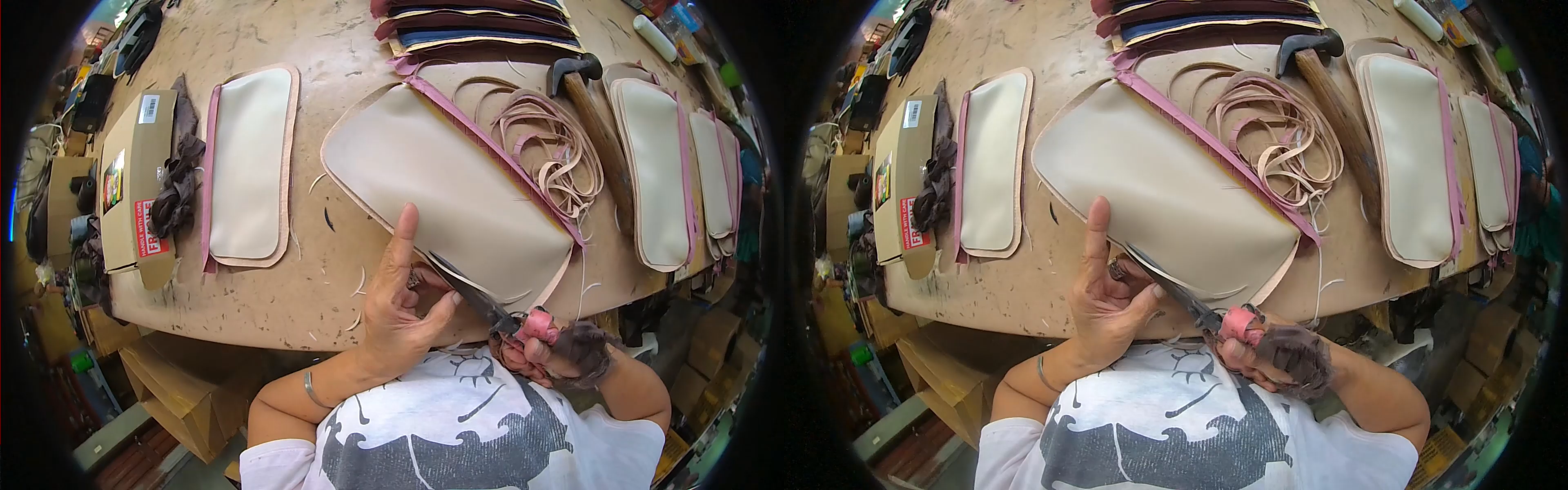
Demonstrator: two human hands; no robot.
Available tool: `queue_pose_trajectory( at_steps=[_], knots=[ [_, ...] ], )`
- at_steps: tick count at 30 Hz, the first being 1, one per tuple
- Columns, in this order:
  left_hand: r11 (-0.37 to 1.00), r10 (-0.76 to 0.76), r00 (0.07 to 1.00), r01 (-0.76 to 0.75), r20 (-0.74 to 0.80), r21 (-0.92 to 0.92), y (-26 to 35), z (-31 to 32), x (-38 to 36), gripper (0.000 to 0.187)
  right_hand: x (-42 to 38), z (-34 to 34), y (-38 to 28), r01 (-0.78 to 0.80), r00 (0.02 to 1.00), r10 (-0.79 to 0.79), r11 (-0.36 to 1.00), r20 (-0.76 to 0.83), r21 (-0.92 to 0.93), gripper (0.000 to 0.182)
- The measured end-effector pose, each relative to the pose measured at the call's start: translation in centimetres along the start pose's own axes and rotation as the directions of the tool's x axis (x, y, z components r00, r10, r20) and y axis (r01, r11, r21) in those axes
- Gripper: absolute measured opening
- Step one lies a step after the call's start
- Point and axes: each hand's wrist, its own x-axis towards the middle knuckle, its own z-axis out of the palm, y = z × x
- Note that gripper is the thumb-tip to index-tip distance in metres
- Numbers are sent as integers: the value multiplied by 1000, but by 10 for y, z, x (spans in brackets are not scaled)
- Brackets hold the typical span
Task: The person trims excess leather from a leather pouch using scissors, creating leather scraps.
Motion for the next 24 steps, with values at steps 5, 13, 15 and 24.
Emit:
queue_pose_trajectory(
  at_steps=[5,13,15,24],
  knots=[
    [999,-8,1000,8,3,-39,0,1,0,80,1,1,-4,36,998,-37,999,47,23,45],
    [997,-26,999,23,45,79,7,-8,1,69,6,2,-6,30,999,-32,998,34,59,42],
    [994,-96,995,95,6,58,14,-13,7,66,5,3,-10,51,998,-51,999,40,7,42],
    [994,-62,997,66,47,-88,27,-10,15,76,10,2,-19,49,993,-55,997,101,63,50]
  ],
)
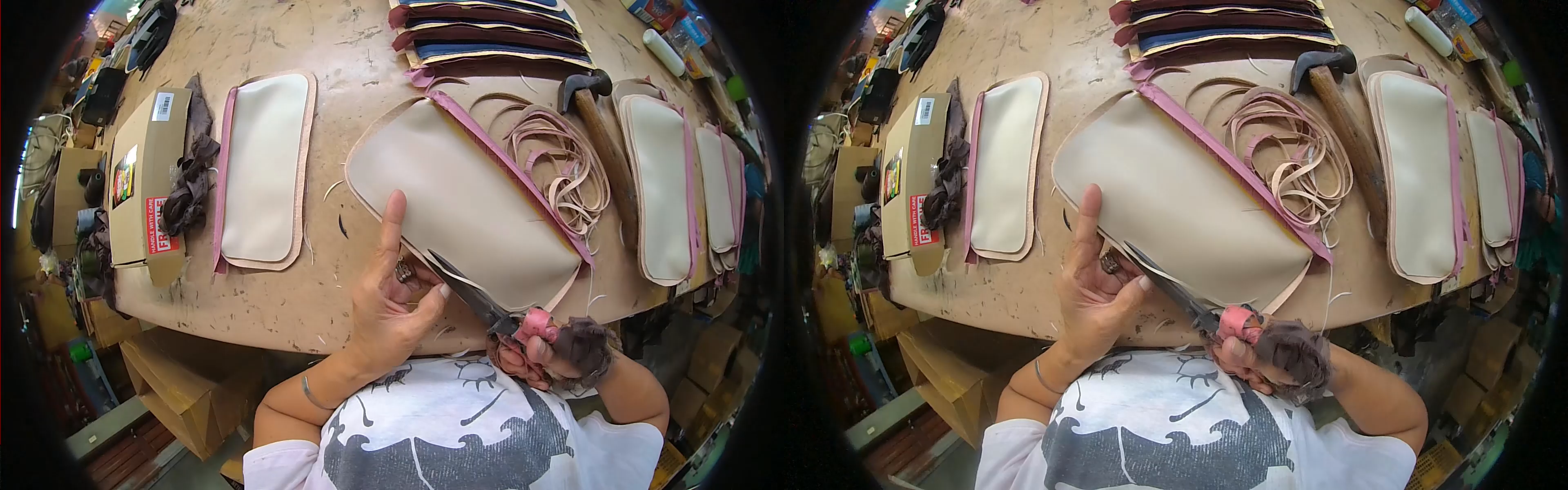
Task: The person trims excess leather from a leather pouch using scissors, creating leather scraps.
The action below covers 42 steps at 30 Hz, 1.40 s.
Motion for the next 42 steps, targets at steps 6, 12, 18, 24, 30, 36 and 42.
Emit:
queue_pose_trajectory(
  at_steps=[6,12,18,24,30,36,42],
  knots=[
    [1000,-18,1000,18,-5,-13,-4,-1,-3,79,1,6,-8,-37,999,38,998,-34,49,54],
    [998,0,1000,1,-18,63,-7,0,-5,79,3,1,-5,-46,999,46,996,1,76,47],
    [998,-26,997,31,-74,63,-5,0,-6,76,5,0,4,-70,997,72,994,-29,84,43],
    [996,43,996,-37,-80,77,-4,-13,2,74,5,-1,4,-34,999,34,998,4,51,44],
    [1000,29,999,-28,-36,12,-1,-7,1,78,12,3,-11,-87,996,85,992,29,87,62],
    [999,33,999,-34,10,43,-3,-10,-3,83,9,2,-3,-38,999,38,999,4,-20,46],
    [996,67,998,-66,-13,53,-2,-5,-3,87,14,7,-13,-24,999,23,1000,27,16,55]
  ],
)
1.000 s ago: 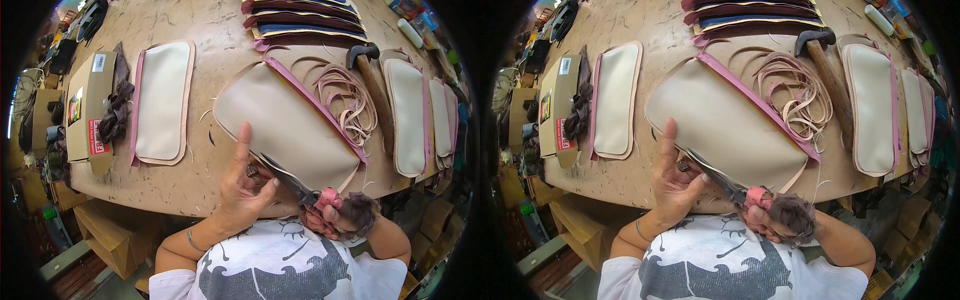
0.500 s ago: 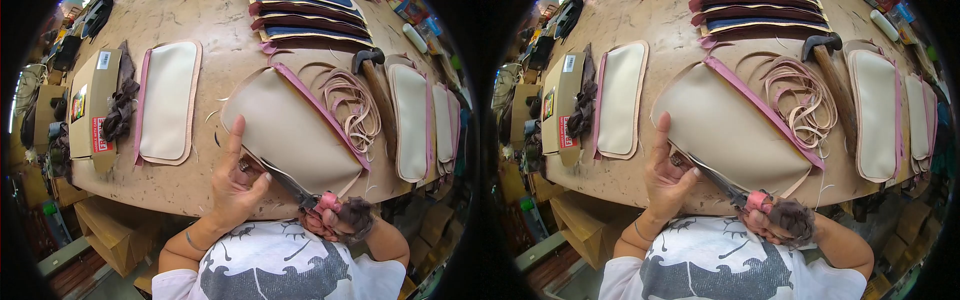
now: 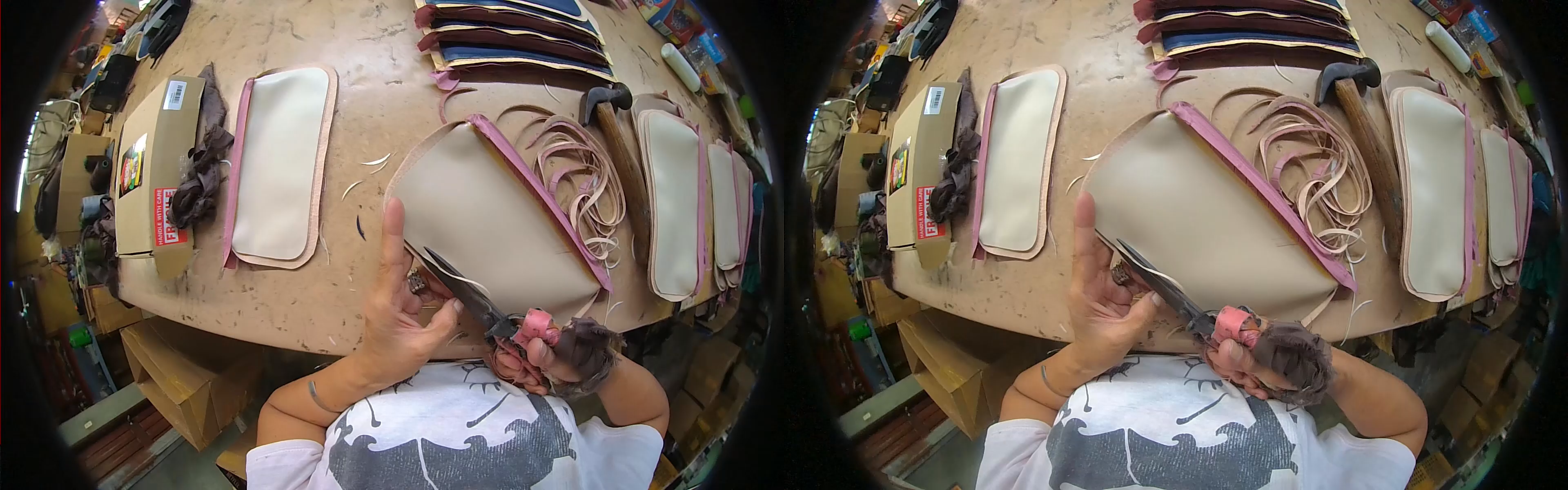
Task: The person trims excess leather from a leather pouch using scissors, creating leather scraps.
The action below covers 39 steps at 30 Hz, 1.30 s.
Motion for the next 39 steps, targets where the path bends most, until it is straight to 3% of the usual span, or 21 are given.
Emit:
queue_pose_trajectory(
  at_steps=[1,4,7,10,16,19,28,31,34,37,39],
  knots=[
    [1000,8,1000,-8,8,5,0,0,0,88,1,2,-2,-19,1000,20,999,-22,35,62],
    [999,-16,1000,15,-11,-32,0,1,-2,89,1,-3,4,31,999,-29,996,25,-84,43],
    [999,-16,1000,16,-10,44,-1,0,-3,92,4,-6,11,49,997,-46,997,65,-53,42],
    [1000,2,1000,-2,-8,-12,-3,-1,-2,93,9,-4,9,106,987,-108,994,115,28,45],
    [999,-14,1000,13,-12,-51,-1,2,-4,94,11,2,6,70,997,-70,997,11,23,46],
    [1000,-18,1000,19,-25,18,-4,2,-5,95,11,0,5,50,998,-49,998,27,-30,46],
    [999,-6,1000,5,17,34,-7,2,-7,98,19,8,7,69,998,-68,997,-20,46,47],
    [999,9,1000,-9,11,51,-6,-3,-9,94,21,6,11,13,999,-11,999,-45,44,46],
    [998,1,1000,-2,23,68,7,-28,11,79,23,1,15,37,996,-51,980,-68,-194,44],
    [965,-83,981,36,175,261,22,-42,22,68,24,2,12,9,998,-19,985,-55,-171,41],
    [988,-53,990,34,127,153,24,-39,21,67,21,7,3,0,997,-14,984,-79,-178,38]
  ],
)
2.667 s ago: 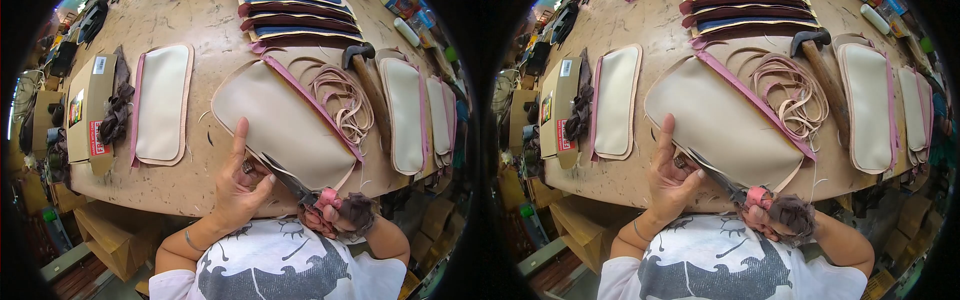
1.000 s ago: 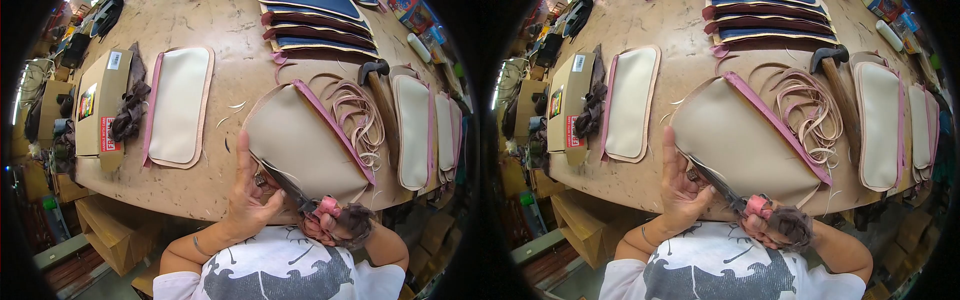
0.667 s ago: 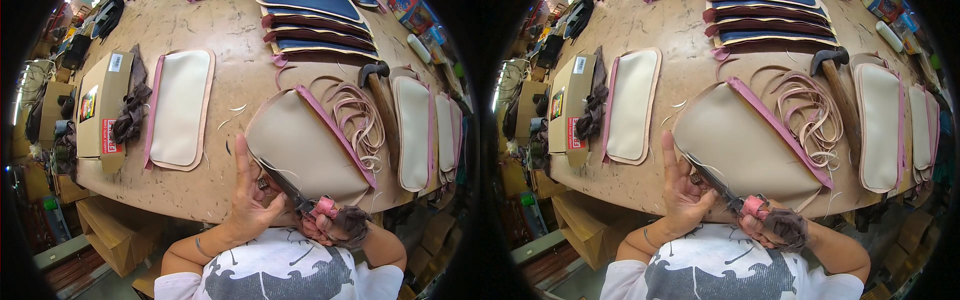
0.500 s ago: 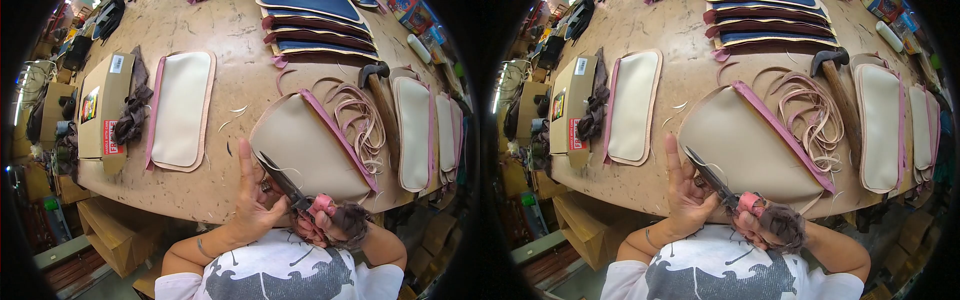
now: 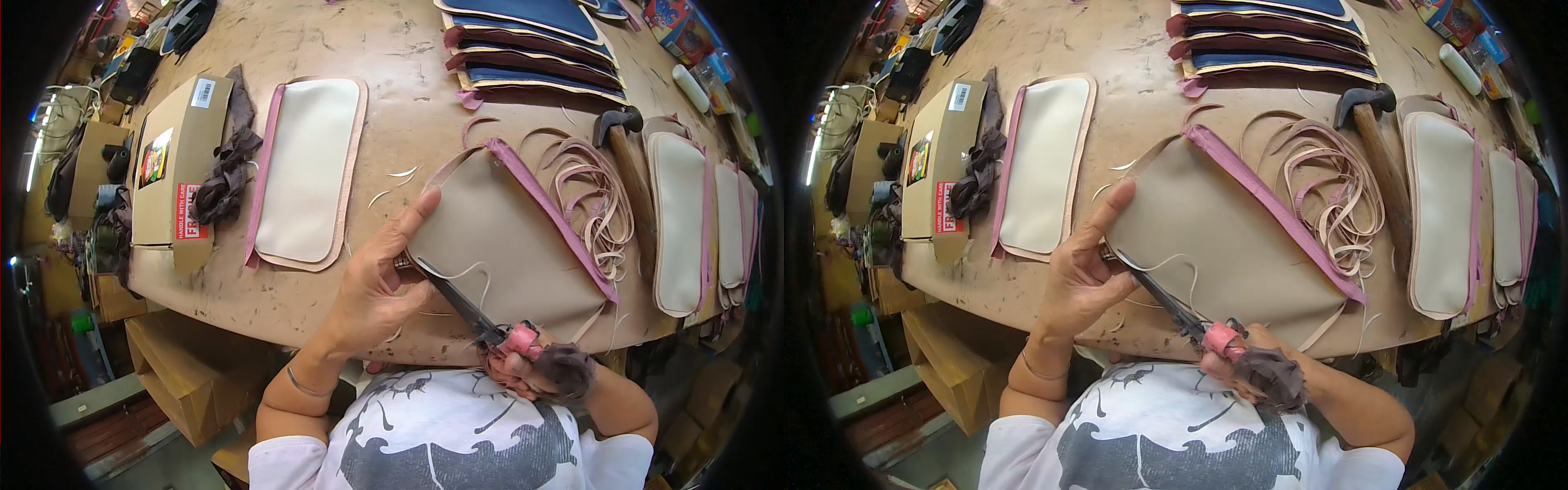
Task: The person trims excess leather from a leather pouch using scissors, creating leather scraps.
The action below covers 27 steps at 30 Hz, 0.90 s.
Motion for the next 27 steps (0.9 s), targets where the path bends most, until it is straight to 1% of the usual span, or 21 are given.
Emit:
queue_pose_trajectory(
  at_steps=[1,4,7,10,13,16,19,21,22,23,26,27],
  knots=[
    [998,8,1000,-9,-25,-54,0,1,0,67,-1,1,-3,-5,1000,5,1000,-13,-2,37],
    [995,46,997,-52,-63,-90,-1,2,-3,68,1,0,-4,80,995,-81,997,61,15,34],
    [995,14,996,-22,-89,-95,2,2,-6,68,2,1,-5,53,995,-58,996,84,70,33],
    [997,56,993,-61,-103,-46,-1,2,-8,68,2,4,-6,68,996,-71,996,62,56,33],
    [998,50,994,-54,-99,-39,-3,0,-10,68,0,8,-8,-6,997,-9,981,79,194,31],
    [990,98,976,-115,-196,-81,2,3,-16,68,-2,12,-20,-83,996,79,990,40,114,30],
    [946,279,886,-319,-370,-51,2,9,-17,66,-2,8,-48,-177,984,180,969,5,-175,31],
    [964,251,895,-267,-368,9,-1,3,-20,64,0,1,-56,-62,998,48,942,-51,-329,32],
    [970,237,899,-241,-368,37,-2,1,-20,62,0,-2,-59,-61,997,38,935,-72,-350,32],
    [968,241,858,-249,-454,43,-1,4,-16,55,0,-5,-62,-61,995,28,927,-94,-370,32],
    [989,139,917,-150,-374,0,-13,-9,-22,51,2,-9,-65,-226,970,196,943,-142,-245,31],
    [991,127,920,-134,-370,9,-14,-11,-23,50,2,-6,-67,-228,969,202,952,-142,-203,30]
  ],
)
